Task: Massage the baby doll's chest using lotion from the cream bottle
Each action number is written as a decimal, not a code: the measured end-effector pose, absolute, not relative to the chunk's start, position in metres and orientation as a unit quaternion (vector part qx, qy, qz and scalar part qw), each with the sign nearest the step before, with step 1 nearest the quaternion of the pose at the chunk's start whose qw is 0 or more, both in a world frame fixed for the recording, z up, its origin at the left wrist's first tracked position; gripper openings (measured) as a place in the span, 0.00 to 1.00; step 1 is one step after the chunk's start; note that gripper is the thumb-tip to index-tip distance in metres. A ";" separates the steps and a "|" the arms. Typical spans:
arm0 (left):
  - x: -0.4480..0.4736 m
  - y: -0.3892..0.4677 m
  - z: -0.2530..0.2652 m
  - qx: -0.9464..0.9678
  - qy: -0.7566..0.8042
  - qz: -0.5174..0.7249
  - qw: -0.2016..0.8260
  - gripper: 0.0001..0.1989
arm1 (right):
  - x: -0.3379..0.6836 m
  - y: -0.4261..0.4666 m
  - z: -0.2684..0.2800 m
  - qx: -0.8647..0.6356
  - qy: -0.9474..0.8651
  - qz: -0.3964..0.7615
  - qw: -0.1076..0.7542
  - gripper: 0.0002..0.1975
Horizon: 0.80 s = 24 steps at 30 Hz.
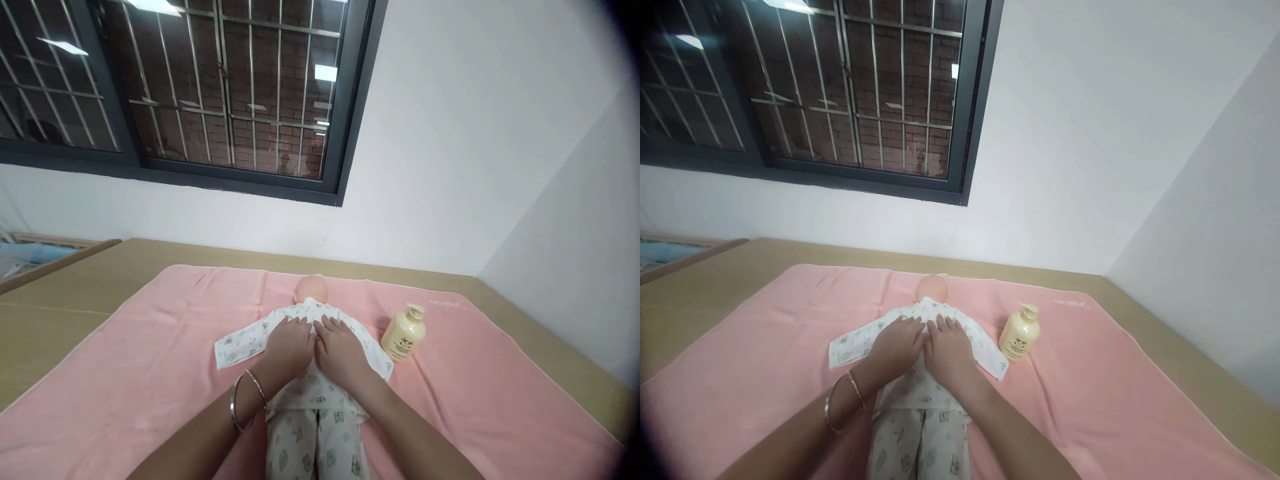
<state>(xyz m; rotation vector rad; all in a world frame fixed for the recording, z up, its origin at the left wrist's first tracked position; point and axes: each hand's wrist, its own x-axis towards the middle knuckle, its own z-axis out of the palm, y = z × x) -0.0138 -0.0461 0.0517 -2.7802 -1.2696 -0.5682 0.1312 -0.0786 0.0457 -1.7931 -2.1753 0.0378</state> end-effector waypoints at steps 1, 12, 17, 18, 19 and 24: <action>-0.014 -0.046 0.054 -0.889 -0.420 -0.181 0.013 0.17 | 0.131 -0.081 0.048 -0.632 -0.758 0.012 0.161 0.20; -0.010 -0.003 -0.001 -0.815 -0.466 -0.337 -0.065 0.22 | 0.153 -0.040 0.017 -0.638 -0.738 0.045 0.216 0.27; -0.011 -0.001 -0.018 -0.778 -0.449 -0.422 -0.126 0.23 | 0.156 -0.040 0.020 -0.611 -0.733 0.038 0.297 0.28; -0.011 -0.002 -0.020 -0.770 -0.443 -0.439 -0.134 0.24 | 0.154 -0.043 0.021 -0.604 -0.731 0.019 0.318 0.28; -0.011 -0.002 -0.021 -0.764 -0.438 -0.453 -0.139 0.24 | 0.152 -0.046 0.022 -0.595 -0.731 0.000 0.333 0.29; -0.012 -0.002 -0.025 -0.750 -0.416 -0.497 -0.134 0.25 | 0.138 -0.054 0.022 -0.548 -0.795 0.001 0.261 0.27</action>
